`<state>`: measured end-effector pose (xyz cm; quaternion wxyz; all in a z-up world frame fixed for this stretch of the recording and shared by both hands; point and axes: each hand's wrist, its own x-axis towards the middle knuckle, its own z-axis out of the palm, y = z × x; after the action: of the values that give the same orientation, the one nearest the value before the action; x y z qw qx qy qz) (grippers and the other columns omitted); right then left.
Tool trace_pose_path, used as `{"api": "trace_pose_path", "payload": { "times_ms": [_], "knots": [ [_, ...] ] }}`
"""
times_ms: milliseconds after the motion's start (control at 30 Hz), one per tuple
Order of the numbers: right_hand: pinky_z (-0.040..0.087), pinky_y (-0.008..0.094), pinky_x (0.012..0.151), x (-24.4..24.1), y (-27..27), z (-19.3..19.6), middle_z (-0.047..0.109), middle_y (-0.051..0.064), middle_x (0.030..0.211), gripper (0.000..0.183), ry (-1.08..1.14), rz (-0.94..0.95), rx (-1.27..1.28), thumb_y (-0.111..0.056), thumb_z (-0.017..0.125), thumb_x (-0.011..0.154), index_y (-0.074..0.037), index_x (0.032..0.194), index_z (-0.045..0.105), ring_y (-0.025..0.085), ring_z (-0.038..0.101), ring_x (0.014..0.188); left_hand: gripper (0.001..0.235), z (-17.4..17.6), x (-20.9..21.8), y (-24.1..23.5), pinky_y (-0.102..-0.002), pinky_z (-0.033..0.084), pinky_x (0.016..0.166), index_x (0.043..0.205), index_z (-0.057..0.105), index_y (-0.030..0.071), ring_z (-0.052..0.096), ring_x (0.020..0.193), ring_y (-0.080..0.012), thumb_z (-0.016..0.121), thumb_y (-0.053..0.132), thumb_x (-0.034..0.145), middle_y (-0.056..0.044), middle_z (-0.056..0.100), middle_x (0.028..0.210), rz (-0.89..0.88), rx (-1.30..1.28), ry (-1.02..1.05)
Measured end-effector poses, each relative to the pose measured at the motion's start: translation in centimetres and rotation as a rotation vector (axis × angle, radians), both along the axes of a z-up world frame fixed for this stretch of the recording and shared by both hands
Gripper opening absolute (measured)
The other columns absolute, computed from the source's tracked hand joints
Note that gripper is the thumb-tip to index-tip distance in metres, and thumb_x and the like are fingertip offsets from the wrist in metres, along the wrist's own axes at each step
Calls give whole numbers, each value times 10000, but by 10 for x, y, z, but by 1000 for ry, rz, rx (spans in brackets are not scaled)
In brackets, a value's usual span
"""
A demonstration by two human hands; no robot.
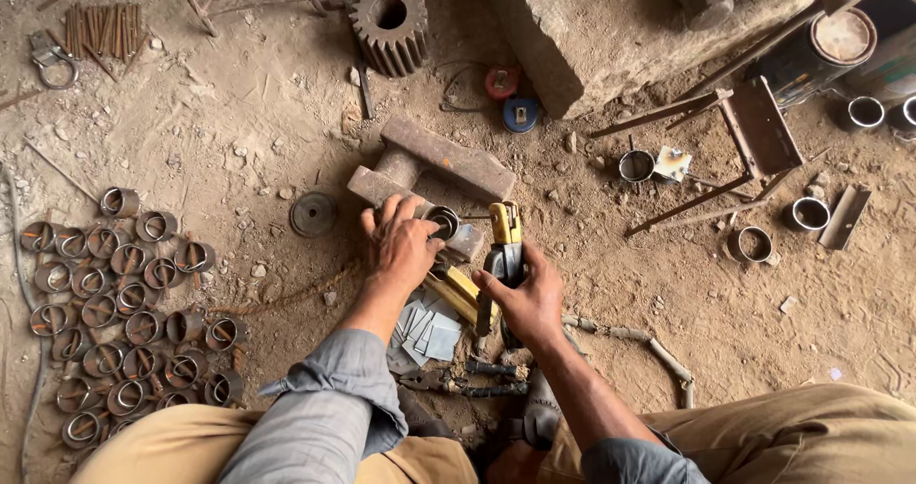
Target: The person joins small metal plates and a ring using a welding tool, then picks up a finished metal assembly consisting of a ring with a cross-brace.
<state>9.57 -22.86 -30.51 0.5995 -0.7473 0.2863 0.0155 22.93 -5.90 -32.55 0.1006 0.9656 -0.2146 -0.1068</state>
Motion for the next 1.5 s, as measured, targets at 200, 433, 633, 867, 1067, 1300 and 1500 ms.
{"api": "trace_pose_path", "payload": {
  "times_ms": [200,433,633,867,1067,1300,1500],
  "knots": [
    [661,318,675,3,1,-6,725,64,883,440,-47,-5,33,-205,868,754,-32,1102,661,137,721,738,254,14,1,-4,-539,190,1142,995,834,199,355,1398,-234,881,283,761,-28,519,1486,32,-24,9],
    [654,326,671,1,-1,-15,712,74,901,521,-48,-32,59,-217,871,760,-23,1188,645,153,707,764,278,22,-2,-4,-546,198,1122,980,842,209,362,1405,-223,908,261,715,-38,533,1458,31,-60,-26],
    [656,315,668,2,-1,-11,727,66,898,548,-32,-15,109,-211,856,750,-21,1222,653,147,725,740,279,20,-1,-3,-532,199,1126,995,837,217,361,1411,-220,900,273,729,-27,522,1473,43,-50,-19],
    [634,323,646,3,1,-4,695,63,897,580,13,-57,19,-196,878,730,-27,1232,643,152,678,719,267,25,-1,-5,-541,171,1164,1005,831,224,337,1430,-215,890,273,749,-17,492,1501,43,13,20],
    [657,326,674,3,4,-11,674,73,917,586,-64,-67,-10,-216,895,735,-14,1226,646,154,675,738,286,23,-3,-3,-563,171,1157,1024,829,227,329,1447,-228,887,261,746,-31,494,1503,21,-21,-4],
    [667,336,682,4,1,-12,756,94,862,585,-20,-3,33,-262,867,748,-25,1232,641,157,745,706,289,22,-1,-2,-576,162,1150,1037,826,217,308,1460,-244,882,266,758,-56,456,1543,19,-27,6],
    [666,356,664,4,3,-15,748,109,869,492,-11,-19,24,-244,846,780,-32,1179,652,160,738,704,265,25,-2,-3,-588,165,1144,1043,822,234,316,1457,-251,851,268,782,-63,456,1540,22,-14,1]
  ]
}}
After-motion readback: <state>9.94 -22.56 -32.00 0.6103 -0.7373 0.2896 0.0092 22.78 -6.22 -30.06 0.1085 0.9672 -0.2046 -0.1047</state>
